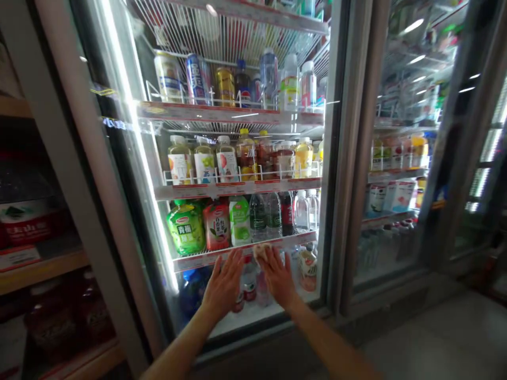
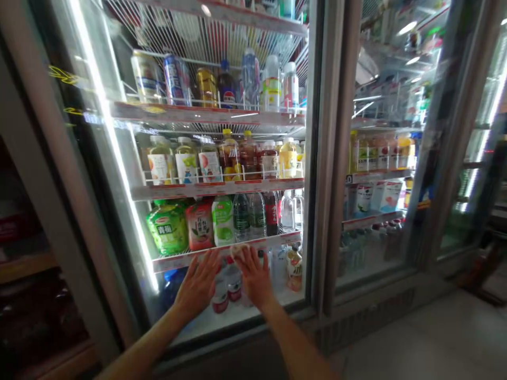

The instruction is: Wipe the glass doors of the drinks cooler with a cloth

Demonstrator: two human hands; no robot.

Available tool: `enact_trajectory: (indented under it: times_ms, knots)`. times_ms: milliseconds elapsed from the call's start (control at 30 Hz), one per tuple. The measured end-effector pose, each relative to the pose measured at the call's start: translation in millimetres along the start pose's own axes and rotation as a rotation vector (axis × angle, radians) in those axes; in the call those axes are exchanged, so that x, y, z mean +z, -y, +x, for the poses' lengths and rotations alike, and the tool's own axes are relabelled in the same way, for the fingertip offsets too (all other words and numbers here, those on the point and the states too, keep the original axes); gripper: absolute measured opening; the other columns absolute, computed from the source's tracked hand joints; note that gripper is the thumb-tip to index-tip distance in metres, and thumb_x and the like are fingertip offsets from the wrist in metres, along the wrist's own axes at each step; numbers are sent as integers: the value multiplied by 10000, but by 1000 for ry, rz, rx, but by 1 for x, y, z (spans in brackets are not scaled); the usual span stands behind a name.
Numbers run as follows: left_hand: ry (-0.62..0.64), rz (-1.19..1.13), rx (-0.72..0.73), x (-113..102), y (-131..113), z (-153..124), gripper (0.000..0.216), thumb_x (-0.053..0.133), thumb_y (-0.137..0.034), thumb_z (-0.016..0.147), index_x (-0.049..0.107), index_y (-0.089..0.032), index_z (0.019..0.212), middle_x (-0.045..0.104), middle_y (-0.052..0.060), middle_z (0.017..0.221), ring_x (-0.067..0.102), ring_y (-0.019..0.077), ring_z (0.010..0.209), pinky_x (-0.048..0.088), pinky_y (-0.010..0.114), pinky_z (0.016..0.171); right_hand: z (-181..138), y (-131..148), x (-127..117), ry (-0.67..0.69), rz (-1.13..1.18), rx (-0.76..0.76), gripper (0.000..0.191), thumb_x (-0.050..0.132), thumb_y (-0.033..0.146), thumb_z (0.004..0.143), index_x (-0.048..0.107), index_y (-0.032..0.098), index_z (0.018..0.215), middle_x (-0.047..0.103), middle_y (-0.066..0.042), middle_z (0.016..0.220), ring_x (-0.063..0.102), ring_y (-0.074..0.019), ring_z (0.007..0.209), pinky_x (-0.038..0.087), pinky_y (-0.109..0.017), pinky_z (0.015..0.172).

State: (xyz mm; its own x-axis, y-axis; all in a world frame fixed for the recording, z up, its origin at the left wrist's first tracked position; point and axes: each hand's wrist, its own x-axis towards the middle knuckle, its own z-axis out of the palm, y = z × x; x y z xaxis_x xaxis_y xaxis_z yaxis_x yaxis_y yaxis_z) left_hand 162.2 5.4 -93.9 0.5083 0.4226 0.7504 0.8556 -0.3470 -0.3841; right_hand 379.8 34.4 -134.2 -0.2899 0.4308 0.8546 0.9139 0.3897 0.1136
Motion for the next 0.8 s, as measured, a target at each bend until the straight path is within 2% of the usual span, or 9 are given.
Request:
enact_trajectory:
  times_ms: [167, 200, 333, 400, 533, 567, 700, 733, 800]
  knots:
    - [-5, 7, -109, -12, 17, -21, 508, 416, -185, 802, 462, -184, 1308, 417, 81, 1405, 300, 212, 1353, 140, 433, 1148, 10, -6, -5, -270, -28, 485, 617, 338, 163, 860, 197, 187, 1459, 249, -178, 1496, 223, -356, 1377, 248, -633, 1002]
    - [-1, 9, -122, -14, 18, -24, 518, 418, -179, 796, 456, -182, 1313, 416, 81, 1405, 299, 217, 1352, 150, 437, 1145, 12, 4, -3, -246, -7, 449, 621, 340, 162, 858, 193, 191, 1461, 247, -173, 1497, 217, -352, 1380, 250, -626, 1006]
    - [18, 27, -166, -17, 24, -34, 581, 429, -170, 780, 387, -161, 1359, 382, 102, 1423, 274, 237, 1361, 203, 461, 1128, 14, 47, 5, -17, 86, 15, 618, 389, 130, 833, 302, 304, 1419, 372, -70, 1458, 284, -269, 1368, 188, -534, 1089]
    - [9, 43, -201, -19, 29, -42, 606, 437, -169, 784, 342, -147, 1382, 355, 119, 1436, 251, 249, 1367, 219, 476, 1120, 14, 45, 5, -78, 66, 61, 620, 387, 133, 838, 283, 302, 1425, 365, -80, 1460, 293, -271, 1364, 177, -550, 1085]
    - [-27, 70, -222, -21, 38, -59, 665, 451, -158, 784, 252, -129, 1418, 339, 145, 1439, 224, 260, 1372, 249, 487, 1108, 16, 39, 5, -292, 5, 425, 646, 350, 149, 854, 159, 216, 1467, 221, -166, 1506, 201, -339, 1388, 243, -617, 1010]
    - [-30, 75, -223, -21, 39, -61, 675, 453, -160, 783, 238, -118, 1421, 331, 154, 1441, 220, 265, 1371, 262, 485, 1102, 16, 46, 6, -262, 20, 396, 651, 355, 145, 849, 163, 222, 1467, 229, -158, 1506, 203, -336, 1388, 250, -604, 1014]
    - [-10, 89, -259, -22, 36, -64, 691, 443, -161, 789, 192, -108, 1432, 311, 168, 1445, 229, 272, 1366, 302, 491, 1079, 12, 66, 9, -23, 115, -14, 640, 402, 129, 827, 279, 317, 1426, 398, -67, 1442, 337, -273, 1339, 201, -519, 1084]
    - [-3, 90, -265, -23, 37, -64, 697, 438, -150, 790, 177, -115, 1436, 318, 165, 1442, 236, 270, 1364, 302, 500, 1077, 13, 62, 7, -31, 109, -24, 631, 400, 131, 832, 285, 319, 1423, 410, -70, 1434, 357, -272, 1327, 198, -525, 1082]
    - [17, 82, -280, -25, 38, -66, 713, 429, -125, 789, 147, -129, 1444, 326, 159, 1439, 242, 265, 1363, 294, 514, 1078, 17, 43, 2, -149, 57, 150, 606, 378, 150, 855, 261, 275, 1437, 372, -123, 1450, 352, -308, 1324, 230, -572, 1040]
